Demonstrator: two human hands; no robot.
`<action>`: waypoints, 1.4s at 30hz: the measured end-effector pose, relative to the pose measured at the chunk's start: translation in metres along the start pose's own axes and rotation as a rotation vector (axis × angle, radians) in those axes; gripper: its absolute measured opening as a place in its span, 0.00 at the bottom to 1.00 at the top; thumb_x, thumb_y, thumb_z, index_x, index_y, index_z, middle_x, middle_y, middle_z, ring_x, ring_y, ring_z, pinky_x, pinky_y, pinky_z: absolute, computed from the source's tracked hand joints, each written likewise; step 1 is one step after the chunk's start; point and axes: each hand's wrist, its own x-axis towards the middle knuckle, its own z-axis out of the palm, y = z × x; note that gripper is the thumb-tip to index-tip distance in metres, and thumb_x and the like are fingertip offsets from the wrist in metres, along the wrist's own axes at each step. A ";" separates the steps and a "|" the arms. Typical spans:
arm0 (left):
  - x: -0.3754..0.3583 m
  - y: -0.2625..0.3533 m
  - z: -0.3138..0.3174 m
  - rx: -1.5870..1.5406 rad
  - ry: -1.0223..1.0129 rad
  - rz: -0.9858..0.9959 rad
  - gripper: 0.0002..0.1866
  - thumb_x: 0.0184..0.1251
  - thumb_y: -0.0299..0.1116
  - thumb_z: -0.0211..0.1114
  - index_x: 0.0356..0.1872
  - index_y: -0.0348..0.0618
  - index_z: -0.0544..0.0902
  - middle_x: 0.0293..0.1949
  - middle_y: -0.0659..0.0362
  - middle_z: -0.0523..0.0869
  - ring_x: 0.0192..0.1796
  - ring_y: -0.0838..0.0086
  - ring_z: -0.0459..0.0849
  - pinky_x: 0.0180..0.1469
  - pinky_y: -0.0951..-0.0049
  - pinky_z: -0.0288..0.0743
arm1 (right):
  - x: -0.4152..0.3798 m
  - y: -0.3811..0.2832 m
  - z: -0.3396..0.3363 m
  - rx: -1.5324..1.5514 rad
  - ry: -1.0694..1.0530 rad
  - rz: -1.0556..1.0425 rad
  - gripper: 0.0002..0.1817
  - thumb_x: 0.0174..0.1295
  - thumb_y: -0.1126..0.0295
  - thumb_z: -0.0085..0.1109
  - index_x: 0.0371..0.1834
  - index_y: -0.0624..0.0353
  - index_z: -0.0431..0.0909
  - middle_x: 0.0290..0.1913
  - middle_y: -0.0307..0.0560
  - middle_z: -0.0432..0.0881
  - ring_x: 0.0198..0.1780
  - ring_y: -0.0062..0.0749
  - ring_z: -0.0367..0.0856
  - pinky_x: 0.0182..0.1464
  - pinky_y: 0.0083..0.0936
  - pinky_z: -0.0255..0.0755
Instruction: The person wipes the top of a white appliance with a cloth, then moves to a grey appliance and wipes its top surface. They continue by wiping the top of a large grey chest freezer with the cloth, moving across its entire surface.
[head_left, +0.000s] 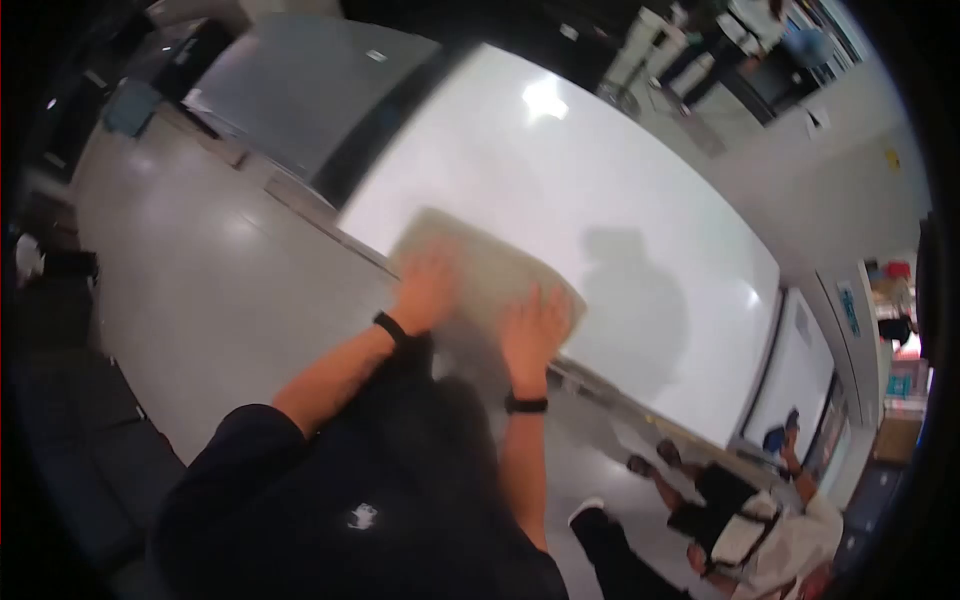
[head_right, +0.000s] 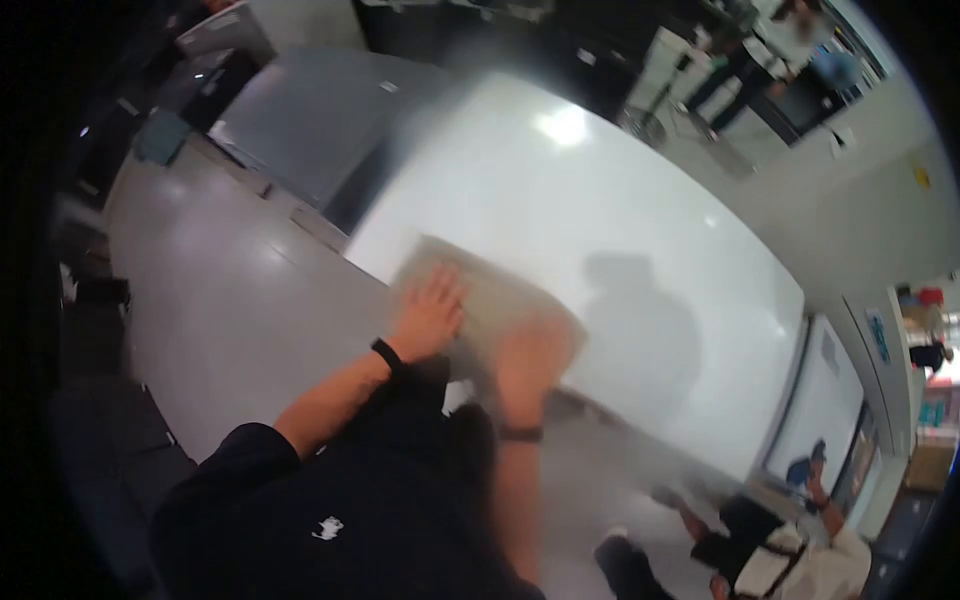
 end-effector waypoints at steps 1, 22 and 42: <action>0.005 -0.020 0.006 0.032 0.007 0.006 0.26 0.71 0.45 0.56 0.67 0.48 0.74 0.78 0.49 0.62 0.81 0.50 0.55 0.71 0.32 0.53 | -0.002 -0.008 -0.004 0.006 -0.006 -0.016 0.35 0.71 0.51 0.53 0.75 0.62 0.64 0.78 0.72 0.55 0.80 0.70 0.49 0.76 0.63 0.48; 0.176 -0.197 -0.063 0.012 -0.014 0.256 0.33 0.64 0.44 0.61 0.71 0.50 0.73 0.77 0.51 0.65 0.79 0.54 0.61 0.65 0.39 0.65 | 0.220 -0.123 0.041 -0.108 -0.505 0.092 0.51 0.71 0.38 0.47 0.81 0.71 0.43 0.76 0.90 0.43 0.77 0.88 0.36 0.75 0.71 0.39; 0.436 -0.205 -0.029 -0.015 -0.377 0.273 0.37 0.73 0.51 0.53 0.80 0.51 0.58 0.83 0.47 0.47 0.84 0.46 0.43 0.64 0.24 0.61 | 0.438 -0.058 0.059 0.034 -0.485 0.311 0.58 0.63 0.25 0.44 0.85 0.49 0.34 0.83 0.71 0.30 0.82 0.74 0.22 0.77 0.68 0.27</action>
